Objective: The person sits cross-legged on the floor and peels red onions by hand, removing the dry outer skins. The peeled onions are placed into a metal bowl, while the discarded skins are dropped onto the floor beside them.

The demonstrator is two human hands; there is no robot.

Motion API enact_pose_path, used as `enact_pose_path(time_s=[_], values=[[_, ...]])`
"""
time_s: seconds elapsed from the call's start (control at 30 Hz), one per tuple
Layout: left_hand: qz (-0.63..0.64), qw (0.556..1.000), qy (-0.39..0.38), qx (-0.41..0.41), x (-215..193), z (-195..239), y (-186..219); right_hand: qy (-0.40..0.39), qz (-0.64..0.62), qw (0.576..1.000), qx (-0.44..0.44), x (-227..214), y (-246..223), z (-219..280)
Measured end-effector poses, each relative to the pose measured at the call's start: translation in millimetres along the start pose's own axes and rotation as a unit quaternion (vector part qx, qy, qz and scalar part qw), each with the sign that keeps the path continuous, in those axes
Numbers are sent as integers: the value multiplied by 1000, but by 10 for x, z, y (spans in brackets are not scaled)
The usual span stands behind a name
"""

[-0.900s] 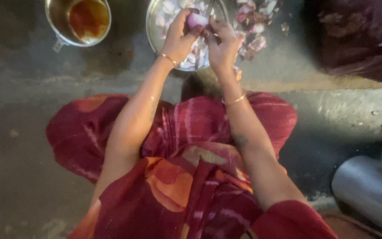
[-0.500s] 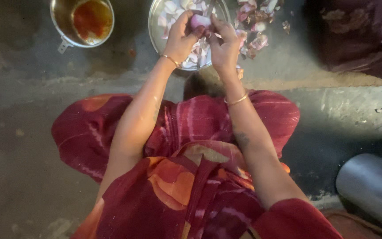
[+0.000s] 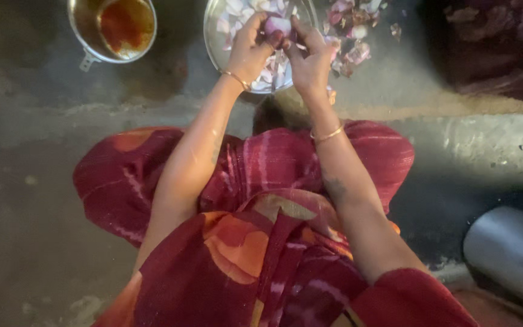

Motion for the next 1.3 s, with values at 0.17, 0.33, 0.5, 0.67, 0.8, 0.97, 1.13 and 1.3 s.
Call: enact_pose_path(time_s=[0.17,0.33,0.5,0.67,0.8,0.97,1.13,1.3], values=[[43,998,-33,25,-30,21,-84,5,3,1000,-17,4,85,39],[-107,987,66,-103,-27,143,-444,-43,24,992,120,73,519,56],[144,988,-17,-56,-51,144,-240,-57,-12,998,15,-59,234,81],[-15,999,-28,36,-36,-14,-89,-30,-46,998,14,-59,2,1],[88,996,-30,10,-67,10,-390,-2,-13,1000,11,-61,278,6],[-135,982,101,-82,-35,249,-566,-55,65,989,121,54,477,71],[-13,1000,8,-21,0,72,-104,-38,-19,999,9,-41,193,-2],[30,999,17,-39,36,38,-257,-21,-21,1000,-4,-44,271,9]])
Point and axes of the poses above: each hand's wrist, its own z-axis away from the middle knuckle, its own x-axis out of the palm, y = z × x, the point moved 3 cm from there along -z, towards the middle knuckle, and after that the axes turned 8 degrees about -y, right-handed, at the moved point
